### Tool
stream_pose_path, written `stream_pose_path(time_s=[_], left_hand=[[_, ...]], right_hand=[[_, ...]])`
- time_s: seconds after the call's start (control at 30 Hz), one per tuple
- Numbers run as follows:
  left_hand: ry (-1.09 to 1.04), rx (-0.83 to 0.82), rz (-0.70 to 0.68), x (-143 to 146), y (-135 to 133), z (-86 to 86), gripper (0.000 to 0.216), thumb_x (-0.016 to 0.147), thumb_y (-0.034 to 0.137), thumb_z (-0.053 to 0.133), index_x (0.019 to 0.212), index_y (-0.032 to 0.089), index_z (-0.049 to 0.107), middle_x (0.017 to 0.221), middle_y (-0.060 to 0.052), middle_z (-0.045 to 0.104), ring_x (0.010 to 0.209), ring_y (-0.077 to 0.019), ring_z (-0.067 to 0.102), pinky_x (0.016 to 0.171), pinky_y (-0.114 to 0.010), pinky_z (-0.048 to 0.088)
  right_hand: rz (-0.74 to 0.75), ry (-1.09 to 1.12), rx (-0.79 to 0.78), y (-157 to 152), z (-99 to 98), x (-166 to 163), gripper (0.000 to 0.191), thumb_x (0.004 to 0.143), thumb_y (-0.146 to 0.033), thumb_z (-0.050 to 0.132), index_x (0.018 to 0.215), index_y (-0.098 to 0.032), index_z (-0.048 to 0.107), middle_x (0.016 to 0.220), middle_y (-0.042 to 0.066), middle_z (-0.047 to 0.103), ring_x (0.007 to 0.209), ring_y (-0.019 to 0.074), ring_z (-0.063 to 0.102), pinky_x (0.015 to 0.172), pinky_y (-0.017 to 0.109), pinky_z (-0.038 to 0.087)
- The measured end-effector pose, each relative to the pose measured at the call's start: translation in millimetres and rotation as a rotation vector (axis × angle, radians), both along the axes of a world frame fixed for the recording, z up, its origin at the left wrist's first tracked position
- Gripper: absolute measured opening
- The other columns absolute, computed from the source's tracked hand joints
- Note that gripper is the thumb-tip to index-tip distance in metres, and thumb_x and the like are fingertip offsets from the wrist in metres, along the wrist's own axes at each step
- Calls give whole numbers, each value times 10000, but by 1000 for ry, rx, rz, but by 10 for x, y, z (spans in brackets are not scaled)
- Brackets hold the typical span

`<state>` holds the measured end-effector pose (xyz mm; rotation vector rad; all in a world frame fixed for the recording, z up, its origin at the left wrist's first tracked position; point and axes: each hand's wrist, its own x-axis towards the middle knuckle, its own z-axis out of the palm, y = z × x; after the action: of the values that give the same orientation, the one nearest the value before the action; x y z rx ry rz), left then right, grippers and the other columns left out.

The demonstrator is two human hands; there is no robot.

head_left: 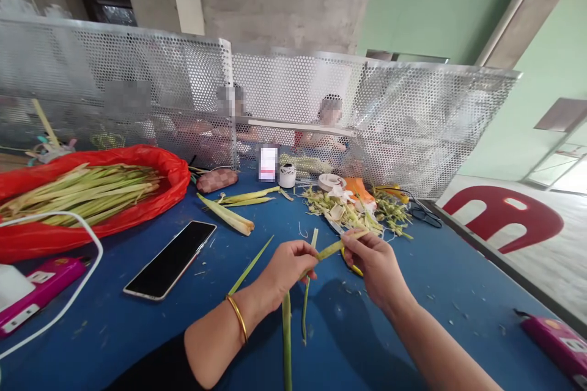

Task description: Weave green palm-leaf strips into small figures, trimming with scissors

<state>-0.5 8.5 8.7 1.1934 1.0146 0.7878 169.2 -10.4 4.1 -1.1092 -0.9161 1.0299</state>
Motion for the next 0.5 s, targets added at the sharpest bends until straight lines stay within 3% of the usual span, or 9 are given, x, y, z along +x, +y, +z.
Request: stream_pose_path(time_s=[0.1,0.2,0.3,0.4,0.5], left_hand=[[25,14,59,-70,84,19,41,621,170,591,661,163,601,517,19,555,504,-111,533,490,-215,397],[27,-12,117,-145,179,20,49,620,175,625,665,157,621,520,10,562,509,-117,549,452,-196,386],[5,-24,170,-199,267,0,109,617,204,694,689,142,641,569,-4,586,523,-120,573,443,-186,398],[-155,-67,362,-215,322,-44,221,696,328,691,788,132,649,695,-34,629,580,-133,615,498,-212,469],[-420,-192,579,-184,318,-102,328,832,434,537,817,120,630,753,-68,641,625,-151,637,564,-266,523]], right_hand=[[48,-85,-84,45,24,94,345,563,-417,811,704,-157,632,501,-25,564,448,93,469,442,212,372],[147,-356,-167,90,2,177,316,590,-432,764,667,-157,627,499,-17,569,445,96,454,447,220,363],[159,-663,-121,124,-68,232,230,661,-385,684,618,-172,609,506,-37,530,470,95,419,468,223,320],[75,-779,-61,145,-139,251,206,708,-363,635,614,-182,599,513,-49,484,496,101,394,481,229,288],[-12,-679,-54,151,-185,215,236,739,-405,610,651,-187,585,537,-40,495,515,114,414,495,235,308]])
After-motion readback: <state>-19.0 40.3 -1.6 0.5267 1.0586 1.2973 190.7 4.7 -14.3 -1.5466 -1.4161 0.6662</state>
